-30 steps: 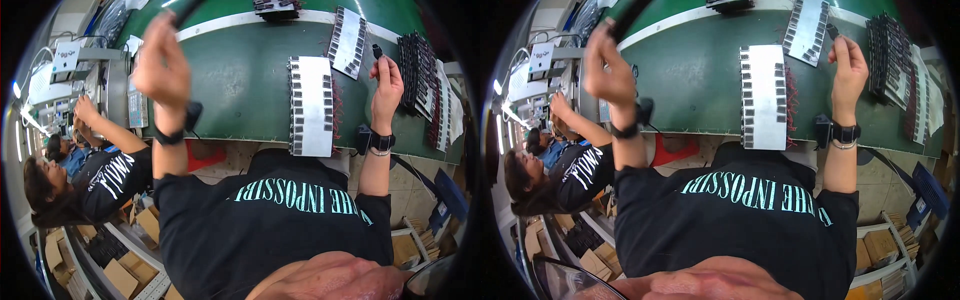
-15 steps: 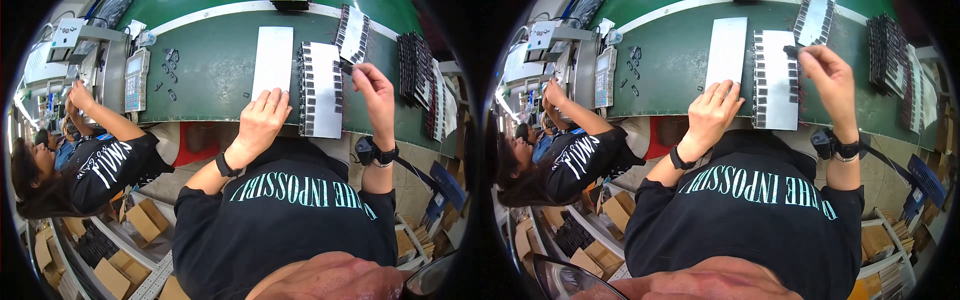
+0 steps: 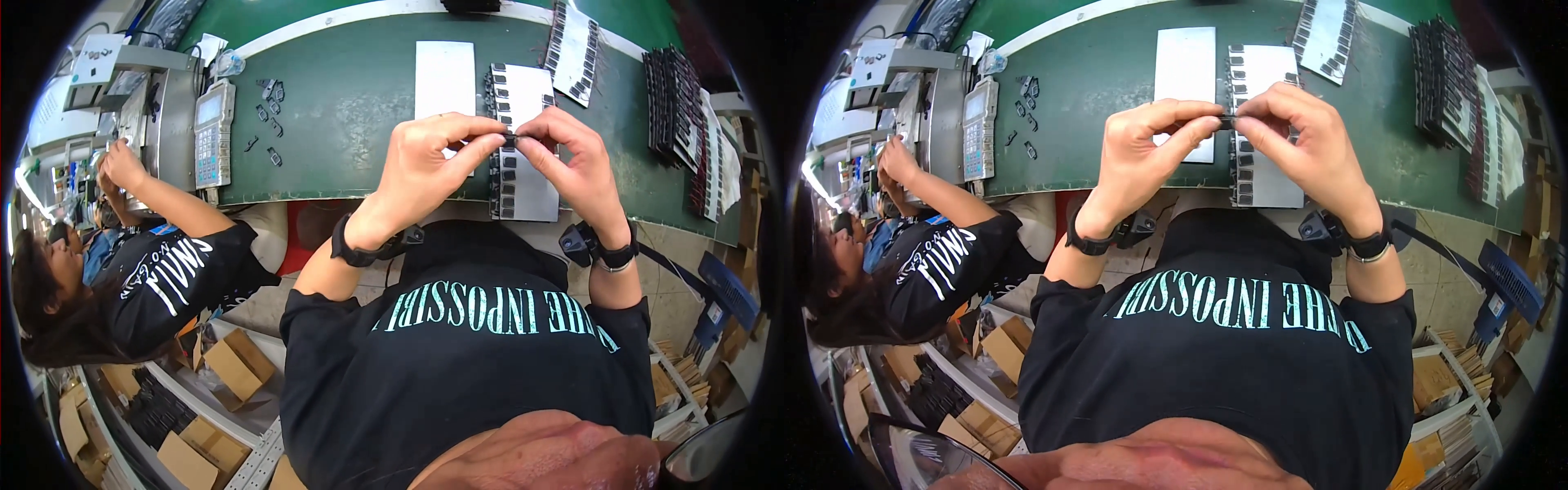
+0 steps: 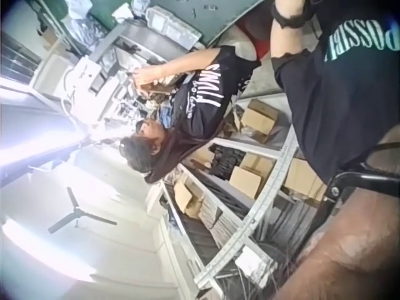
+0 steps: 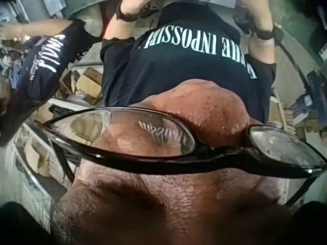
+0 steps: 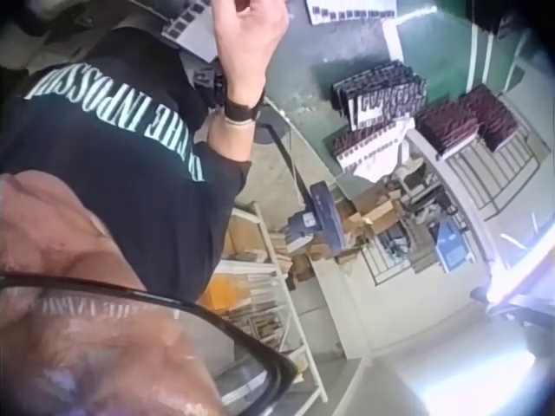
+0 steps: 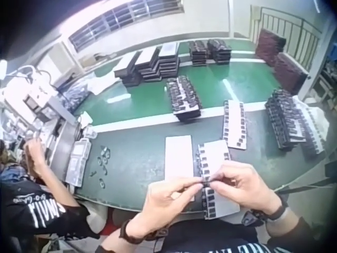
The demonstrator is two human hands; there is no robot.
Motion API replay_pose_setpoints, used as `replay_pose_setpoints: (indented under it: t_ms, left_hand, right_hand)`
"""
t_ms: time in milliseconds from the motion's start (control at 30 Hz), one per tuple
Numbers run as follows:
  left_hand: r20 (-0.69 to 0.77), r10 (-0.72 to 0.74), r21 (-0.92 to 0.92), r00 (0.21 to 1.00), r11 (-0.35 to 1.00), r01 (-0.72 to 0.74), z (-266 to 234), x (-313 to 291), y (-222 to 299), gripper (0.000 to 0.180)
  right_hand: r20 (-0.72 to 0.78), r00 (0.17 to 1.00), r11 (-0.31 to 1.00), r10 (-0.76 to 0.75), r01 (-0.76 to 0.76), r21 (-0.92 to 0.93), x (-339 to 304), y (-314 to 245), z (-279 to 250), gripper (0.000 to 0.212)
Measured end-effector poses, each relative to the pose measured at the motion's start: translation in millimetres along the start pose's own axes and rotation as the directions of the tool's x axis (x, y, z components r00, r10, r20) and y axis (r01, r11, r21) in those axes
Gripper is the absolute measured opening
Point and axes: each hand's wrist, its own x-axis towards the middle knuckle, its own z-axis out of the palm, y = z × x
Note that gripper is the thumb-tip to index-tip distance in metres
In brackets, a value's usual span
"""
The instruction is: The person picks up a small black component and a wire, joins them together by hand, and then presses the component onto a white tray. They repeat this process for several units, occasionally moving the tray or pressing down on the row of components.
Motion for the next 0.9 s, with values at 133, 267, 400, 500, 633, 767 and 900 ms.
replay_pose_setpoints:
  t_ms: [133, 267, 400, 500, 633, 767, 900]
  left_hand:
    - [0.034, -0.246, -0.273, 0.969, 0.930, 0.246, -0.1, 16.5, -24.0, 0.015]
    - [-0.020, -0.239, 0.009, 0.971, 0.971, 0.239, -13.6, 75.8, -85.0, 0.021]
    - [-0.017, -0.183, 0.274, 0.983, 0.945, 0.180, -4.9, 105.9, -125.1, 0.023]
    - [-0.036, -0.142, 0.391, 0.989, 0.909, 0.145, -3.6, 109.2, -128.4, 0.023]
    - [-0.019, -0.095, 0.488, 0.995, 0.868, 0.092, 3.9, 110.1, -137.3, 0.023]
    - [-0.012, -0.043, 0.628, 0.999, 0.777, 0.041, -5.0, 101.7, -135.8, 0.022]
    - [-0.074, 0.197, 0.563, 0.978, 0.818, -0.122, -49.5, 76.2, -122.8, 0.027]
  right_hand:
    - [-0.088, 0.996, 1.000, 0.004, -0.005, -0.011, 2.8, 4.8, 1.1, 0.013]
    - [-0.241, 0.967, 0.993, 0.086, -0.064, 0.099, -2.6, 12.3, -10.4, 0.018]
    - [-0.298, 0.938, 0.945, 0.178, -0.079, 0.318, -2.3, 20.2, -15.3, 0.024]
    - [-0.283, 0.944, 0.941, 0.172, -0.072, 0.331, -10.2, 24.4, -14.3, 0.028]
    - [-0.312, 0.927, 0.963, 0.207, -0.136, 0.233, -18.5, 35.3, -18.7, 0.028]
    - [-0.336, 0.919, 0.965, 0.207, -0.136, 0.224, -21.2, 31.9, -19.6, 0.027]
    - [-0.348, 0.915, 0.965, 0.206, -0.131, 0.227, -30.3, 34.8, -35.0, 0.026]
